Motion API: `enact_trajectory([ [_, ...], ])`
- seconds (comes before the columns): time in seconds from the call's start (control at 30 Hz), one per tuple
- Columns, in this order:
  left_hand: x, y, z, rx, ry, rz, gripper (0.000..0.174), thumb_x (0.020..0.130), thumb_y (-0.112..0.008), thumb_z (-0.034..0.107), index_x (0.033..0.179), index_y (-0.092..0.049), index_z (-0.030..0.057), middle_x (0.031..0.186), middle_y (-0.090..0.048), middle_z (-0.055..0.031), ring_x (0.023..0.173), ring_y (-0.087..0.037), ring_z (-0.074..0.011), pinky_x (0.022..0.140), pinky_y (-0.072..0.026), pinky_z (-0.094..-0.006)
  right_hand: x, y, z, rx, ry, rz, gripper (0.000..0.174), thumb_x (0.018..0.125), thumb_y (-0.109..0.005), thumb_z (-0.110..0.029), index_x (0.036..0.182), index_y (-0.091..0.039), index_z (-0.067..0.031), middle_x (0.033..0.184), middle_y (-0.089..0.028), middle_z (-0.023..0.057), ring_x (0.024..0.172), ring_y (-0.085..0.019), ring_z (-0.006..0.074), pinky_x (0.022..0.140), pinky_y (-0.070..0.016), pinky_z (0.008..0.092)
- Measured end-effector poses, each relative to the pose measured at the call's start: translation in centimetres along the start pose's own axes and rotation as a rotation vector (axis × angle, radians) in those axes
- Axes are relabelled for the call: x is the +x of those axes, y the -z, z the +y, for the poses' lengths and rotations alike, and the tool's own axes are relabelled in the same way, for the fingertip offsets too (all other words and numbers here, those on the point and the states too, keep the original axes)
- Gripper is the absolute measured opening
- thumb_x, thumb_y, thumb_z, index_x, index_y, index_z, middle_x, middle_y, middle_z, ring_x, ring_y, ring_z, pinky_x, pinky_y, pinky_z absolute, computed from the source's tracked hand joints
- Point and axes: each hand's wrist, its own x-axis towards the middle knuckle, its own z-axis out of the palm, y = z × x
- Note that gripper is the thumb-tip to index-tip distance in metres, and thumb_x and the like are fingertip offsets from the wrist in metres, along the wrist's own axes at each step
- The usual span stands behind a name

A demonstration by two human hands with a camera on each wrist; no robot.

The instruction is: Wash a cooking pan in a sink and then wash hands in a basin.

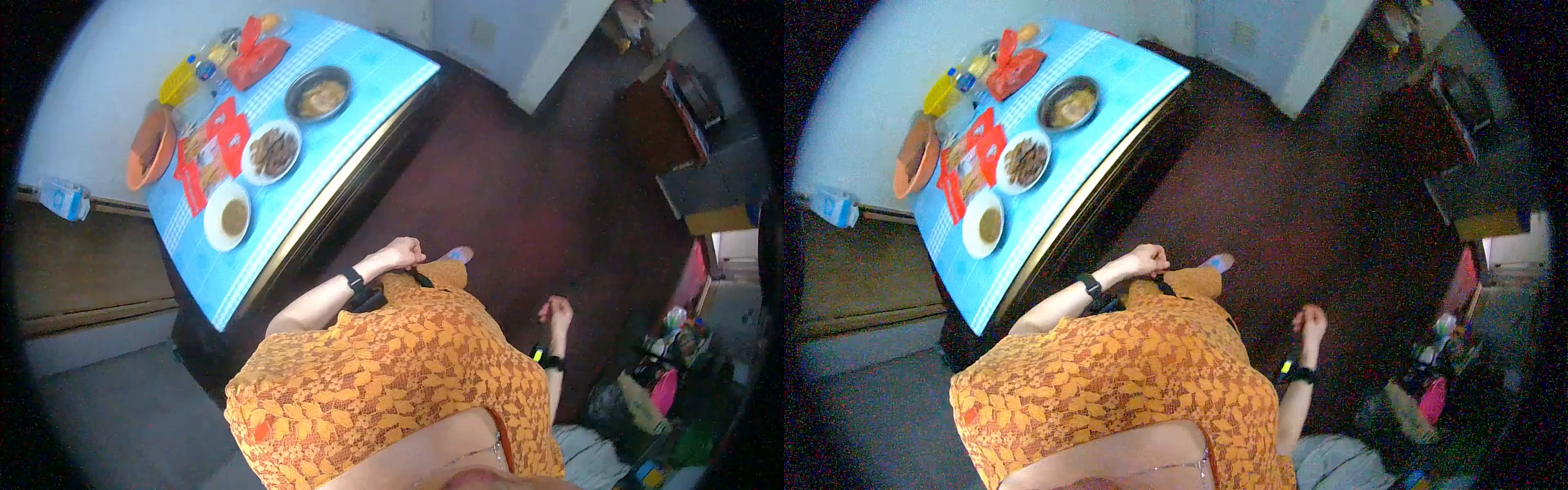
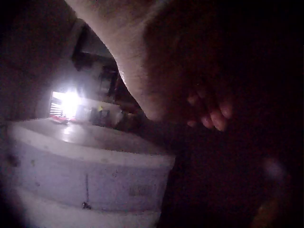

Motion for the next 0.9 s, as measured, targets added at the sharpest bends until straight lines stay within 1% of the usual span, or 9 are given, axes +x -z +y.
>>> enact_trajectory([
  [0.07,0.9,-0.5,1.9,0.181,-0.125,0.091,0.032,0.081,-0.063,0.034,0.089,-0.062,0.0029,0.088,-0.066,-0.0188,0.086,-0.063,-0.0334,0.074,-0.0486,-0.0429,2.5,0.6,-2.2,-0.009,-0.036,-0.113,0.023,0.092,-0.051,-0.024,0.098,-0.057,-0.0032,0.066,-0.06,0.0047,0.044,-0.053,0.0186,0.04,-0.0455,0.0328],
  [0.1,8.2,4.8,9.0,0.21,-0.127,0.089,0.031,0.081,-0.063,0.033,0.088,-0.061,0.0025,0.088,-0.065,-0.019,0.086,-0.062,-0.0342,0.074,-0.0484,-0.0433,4.6,1.2,-3.3,-0.012,-0.084,-0.217,0.019,0.089,-0.055,-0.019,0.09,-0.057,-0.0006,0.065,-0.058,0.0055,0.048,-0.056,0.016,0.041,-0.045,0.027],
  [0.37,30.5,6.8,35.1,0.243,-0.55,0.036,0.028,0.081,-0.064,0.029,0.08,-0.058,0.002,0.078,-0.063,-0.0187,0.076,-0.061,-0.0357,0.065,-0.0475,-0.0429,16.5,14.4,-5.4,-0.518,-0.411,-0.242,0.022,0.088,-0.054,-0.019,0.076,-0.06,-0.002,0.07,-0.061,0.0083,0.055,-0.056,0.0168,0.048,-0.0431,0.0308],
  [0.5,38.4,6.9,43.6,0.148,-0.295,-0.158,0.026,0.086,-0.062,0.027,0.084,-0.058,0.0016,0.073,-0.062,-0.0083,0.065,-0.06,-0.0175,0.059,-0.0474,-0.0328,23.8,19.3,-5.0,-1.423,0.055,-0.556,0.026,0.088,-0.054,-0.019,0.069,-0.062,-0.0026,0.073,-0.063,0.0097,0.059,-0.056,0.0172,0.051,-0.0422,0.0327],
  [0.53,42.3,7.5,44.1,0.169,-0.46,-0.171,0.023,0.088,-0.062,0.025,0.088,-0.057,0.0018,0.077,-0.062,-0.0063,0.065,-0.059,-0.0137,0.059,-0.0474,-0.029,27.2,19.9,-6.6,-1.223,-0.093,-0.43,0.027,0.087,-0.053,-0.019,0.068,-0.063,-0.0028,0.073,-0.063,0.0101,0.06,-0.055,0.0173,0.052,-0.0419,0.0331],
  [0.6,45.3,10.1,48.5,-0.029,-0.276,-0.257,0.023,0.089,-0.061,0.024,0.091,-0.057,0.0014,0.078,-0.062,-0.0061,0.066,-0.059,-0.0128,0.059,-0.0478,-0.0278,34.5,19.4,-11.2,0.016,-0.576,0.133,0.03,0.076,-0.058,-0.015,0.048,-0.054,-0.005,0.047,-0.052,0.0089,0.038,-0.047,0.0202,0.038,-0.0358,0.0371],
  [0.7,53.3,13.8,57.8,-0.07,-0.184,-0.221,0.022,0.091,-0.059,0.022,0.094,-0.056,0.0002,0.079,-0.062,-0.0062,0.068,-0.06,-0.0123,0.06,-0.0488,-0.0272,54.0,19.8,-17.0,0.137,-0.112,0.079,0.014,0.063,-0.066,-0.014,0.054,-0.058,-0.0067,0.054,-0.057,0.0113,0.043,-0.054,0.0242,0.04,-0.0395,0.038],
  [0.8,58.6,16.3,65.0,-0.015,-0.208,-0.162,0.022,0.092,-0.057,0.02,0.095,-0.056,-0.0011,0.08,-0.063,-0.0066,0.069,-0.06,-0.0125,0.062,-0.0497,-0.0274,73.6,18.7,-23.0,-0.088,-0.124,0.051,0.01,0.078,-0.059,-0.011,0.071,-0.056,-0.0047,0.059,-0.053,0.0064,0.054,-0.056,0.0223,0.046,-0.0433,0.0359],
  [0.9,65.3,19.1,67.9,-0.139,-0.182,-0.188,0.02,0.092,-0.057,0.02,0.096,-0.057,-0.0001,0.082,-0.064,-0.0076,0.071,-0.061,-0.0136,0.065,-0.0498,-0.0271,83.3,17.5,-41.1,-0.272,0.07,-0.07,0.014,0.085,-0.053,-0.013,0.087,-0.059,-0.0007,0.067,-0.057,0.0065,0.055,-0.056,0.0157,0.048,-0.0458,0.0298],
])
